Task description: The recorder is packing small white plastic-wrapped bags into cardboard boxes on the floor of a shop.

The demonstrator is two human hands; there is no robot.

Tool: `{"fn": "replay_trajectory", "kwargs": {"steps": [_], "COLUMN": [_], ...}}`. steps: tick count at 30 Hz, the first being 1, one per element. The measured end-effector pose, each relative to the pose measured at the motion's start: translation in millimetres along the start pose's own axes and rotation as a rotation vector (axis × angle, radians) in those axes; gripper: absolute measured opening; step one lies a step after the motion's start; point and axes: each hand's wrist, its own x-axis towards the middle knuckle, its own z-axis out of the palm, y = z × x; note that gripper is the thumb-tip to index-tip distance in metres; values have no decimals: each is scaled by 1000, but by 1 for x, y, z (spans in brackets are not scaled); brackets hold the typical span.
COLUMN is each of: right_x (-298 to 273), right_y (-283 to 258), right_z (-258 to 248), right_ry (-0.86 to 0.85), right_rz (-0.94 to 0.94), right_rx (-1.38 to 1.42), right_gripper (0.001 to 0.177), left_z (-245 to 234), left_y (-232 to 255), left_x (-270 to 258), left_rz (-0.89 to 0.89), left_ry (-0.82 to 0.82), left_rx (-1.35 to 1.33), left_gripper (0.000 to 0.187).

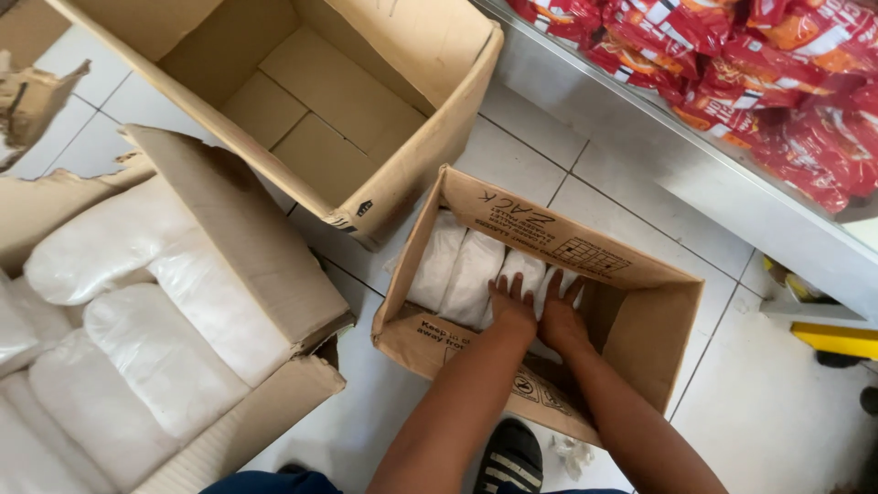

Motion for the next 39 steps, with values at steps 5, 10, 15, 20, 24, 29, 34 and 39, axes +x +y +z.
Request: {"fn": "replay_trajectory", "kwargs": {"steps": [5,10,15,20,24,29,34,39], "right_x": [39,68,52,-176,-238,-300,-268,-241], "right_y": [29,59,16,-164,-241,-338,-381,-380], "right_z": [13,10,-39,-150,-153,-119,-36,1], "right_ry": [-73,-75,170,64,-47,-126,-237,-99], "right_rz": [-15,-194,-672,-584,-869,-1290,-1143,-978], "right_rx": [-132,-231,-40,122,437,439,515,225], "right_gripper": [92,61,65,53,42,50,75,93], "left_z": [-48,-82,-154,-194,-160,-106,-71,-62], "left_y": [-3,-11,-90,-238,-346,-415,-427,-421], "left_x": [-55,-103,-247,-429,-465,-423,-372,-362], "left_rz": [125,283,359,269,33,-344,-269,-187], "left_ry": [-1,191,395,815,923,684,761,709], "left_rx": [-30,-91,-135,-557,-536,-565,-383,-365], "left_gripper": [64,40,24,32,38,80,106,84]}}
